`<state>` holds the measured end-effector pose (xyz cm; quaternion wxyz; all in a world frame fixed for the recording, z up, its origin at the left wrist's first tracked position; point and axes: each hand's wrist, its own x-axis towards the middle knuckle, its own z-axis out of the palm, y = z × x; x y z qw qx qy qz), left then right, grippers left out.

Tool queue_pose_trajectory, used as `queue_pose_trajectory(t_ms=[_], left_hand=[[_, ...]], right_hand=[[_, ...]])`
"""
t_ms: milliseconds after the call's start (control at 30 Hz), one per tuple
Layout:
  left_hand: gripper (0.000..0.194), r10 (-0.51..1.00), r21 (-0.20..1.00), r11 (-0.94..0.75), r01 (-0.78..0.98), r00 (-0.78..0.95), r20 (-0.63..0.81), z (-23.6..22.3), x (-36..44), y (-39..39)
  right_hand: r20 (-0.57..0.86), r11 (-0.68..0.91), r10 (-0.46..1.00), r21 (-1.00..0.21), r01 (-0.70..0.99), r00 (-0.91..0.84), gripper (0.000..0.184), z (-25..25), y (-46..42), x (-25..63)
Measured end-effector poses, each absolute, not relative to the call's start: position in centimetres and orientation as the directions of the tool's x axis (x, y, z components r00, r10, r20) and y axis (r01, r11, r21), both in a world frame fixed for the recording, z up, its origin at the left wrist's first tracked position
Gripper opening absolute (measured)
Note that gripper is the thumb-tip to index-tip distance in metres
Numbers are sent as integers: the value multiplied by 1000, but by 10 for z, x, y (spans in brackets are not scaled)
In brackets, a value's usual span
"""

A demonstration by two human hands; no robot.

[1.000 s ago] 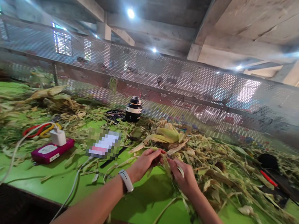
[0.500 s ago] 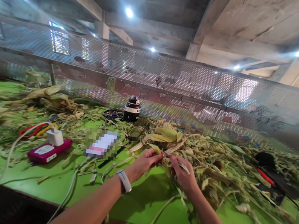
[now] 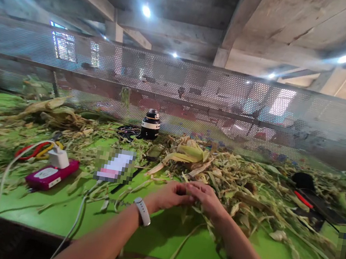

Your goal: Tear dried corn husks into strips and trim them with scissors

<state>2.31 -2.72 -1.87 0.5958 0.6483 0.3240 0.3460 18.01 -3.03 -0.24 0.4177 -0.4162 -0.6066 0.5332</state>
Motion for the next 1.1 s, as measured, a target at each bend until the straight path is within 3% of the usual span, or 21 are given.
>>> queue_pose_trajectory(t_ms=[167,400,633,733,867,1000,1100], left_hand=[[52,854,990,-89,111,520,19,-22,22,-26],[53,844,988,-88,130,537,5,-20,21,-30],[49,868,997,75,26,491,-78,-18,23,-31],[49,917,996,81,-48,395,-55,-16,21,-27],[45,946,998,16,-67,324,6,-14,18,-23],[43,962,999,-35,-26,271,40,-15,19,-21],[45,963,999,-49,12,265,44,-17,20,-21]], right_hand=[[27,-13,973,-985,-171,-229,41,-3,-34,172],[76,51,991,-977,-209,-110,40,-5,-32,171],[73,60,983,-995,-82,-166,47,-2,-25,176],[76,103,980,-984,145,-184,59,6,-23,187],[110,273,928,-851,448,-356,62,15,-26,199],[-10,317,820,-824,469,-572,50,16,-29,201],[22,315,827,-845,431,-562,47,16,-27,200]])
